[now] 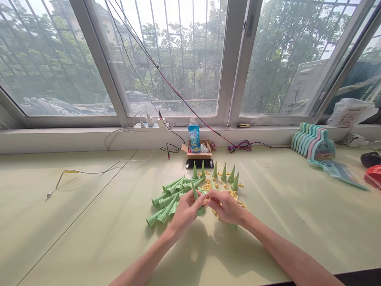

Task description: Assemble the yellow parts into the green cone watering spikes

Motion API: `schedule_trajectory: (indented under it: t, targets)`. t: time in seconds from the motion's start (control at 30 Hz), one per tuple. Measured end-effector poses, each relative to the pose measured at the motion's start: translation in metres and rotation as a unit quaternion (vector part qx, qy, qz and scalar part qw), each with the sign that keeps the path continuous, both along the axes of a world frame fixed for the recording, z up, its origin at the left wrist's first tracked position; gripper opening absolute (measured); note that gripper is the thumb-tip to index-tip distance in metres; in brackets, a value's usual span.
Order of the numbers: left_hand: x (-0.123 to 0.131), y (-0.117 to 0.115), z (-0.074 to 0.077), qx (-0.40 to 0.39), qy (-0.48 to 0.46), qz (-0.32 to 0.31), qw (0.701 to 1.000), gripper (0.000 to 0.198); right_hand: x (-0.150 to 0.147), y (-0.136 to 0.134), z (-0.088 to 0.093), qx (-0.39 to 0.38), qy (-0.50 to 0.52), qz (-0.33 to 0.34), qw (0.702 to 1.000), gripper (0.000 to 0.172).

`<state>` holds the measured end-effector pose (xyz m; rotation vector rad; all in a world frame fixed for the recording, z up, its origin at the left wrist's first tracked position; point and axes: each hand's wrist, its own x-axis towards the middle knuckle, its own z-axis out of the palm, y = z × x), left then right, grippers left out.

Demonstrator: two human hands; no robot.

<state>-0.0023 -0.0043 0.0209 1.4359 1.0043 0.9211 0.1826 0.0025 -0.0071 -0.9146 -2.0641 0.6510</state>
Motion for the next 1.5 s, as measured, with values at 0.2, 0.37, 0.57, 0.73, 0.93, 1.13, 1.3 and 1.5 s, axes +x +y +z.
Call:
schedule_trajectory:
  t: [0.2,0.37,0.57,0.73,0.93,1.13,1.3,1.5]
  targets:
    - [0.001,-0.002,0.004,0.017,0.004,-0.008,1.000,0.037,0.000,0.003,-0.003,0.004,-0.004,0.008,1.000,0.030]
    - [0.002,-0.005,0.007,0.009,0.001,-0.011,1.000,0.036,0.000,0.003,-0.003,0.018,-0.008,0.013,1.000,0.040]
    - [0.002,-0.003,0.006,0.013,-0.001,-0.015,1.000,0.035,-0.001,0.003,-0.003,0.028,-0.012,0.007,0.999,0.041]
    - [0.000,0.000,-0.001,0.015,0.008,-0.003,1.000,0.037,-0.001,0.000,0.000,0.012,-0.009,-0.001,1.000,0.024]
    - [-0.001,0.001,-0.003,0.002,0.015,-0.001,1.000,0.037,0.000,-0.002,0.002,0.007,-0.008,0.010,1.000,0.017]
    - [0.000,0.000,0.001,0.025,0.016,-0.004,1.000,0.037,0.000,0.000,0.001,0.009,0.005,0.023,1.000,0.025]
    - [0.000,0.000,-0.001,0.036,0.018,-0.021,0.999,0.034,0.001,0.002,-0.002,0.016,-0.010,0.025,1.000,0.030]
    - [0.000,-0.001,0.000,0.042,0.015,-0.028,0.999,0.034,0.000,0.002,0.000,0.033,-0.020,0.021,0.999,0.038]
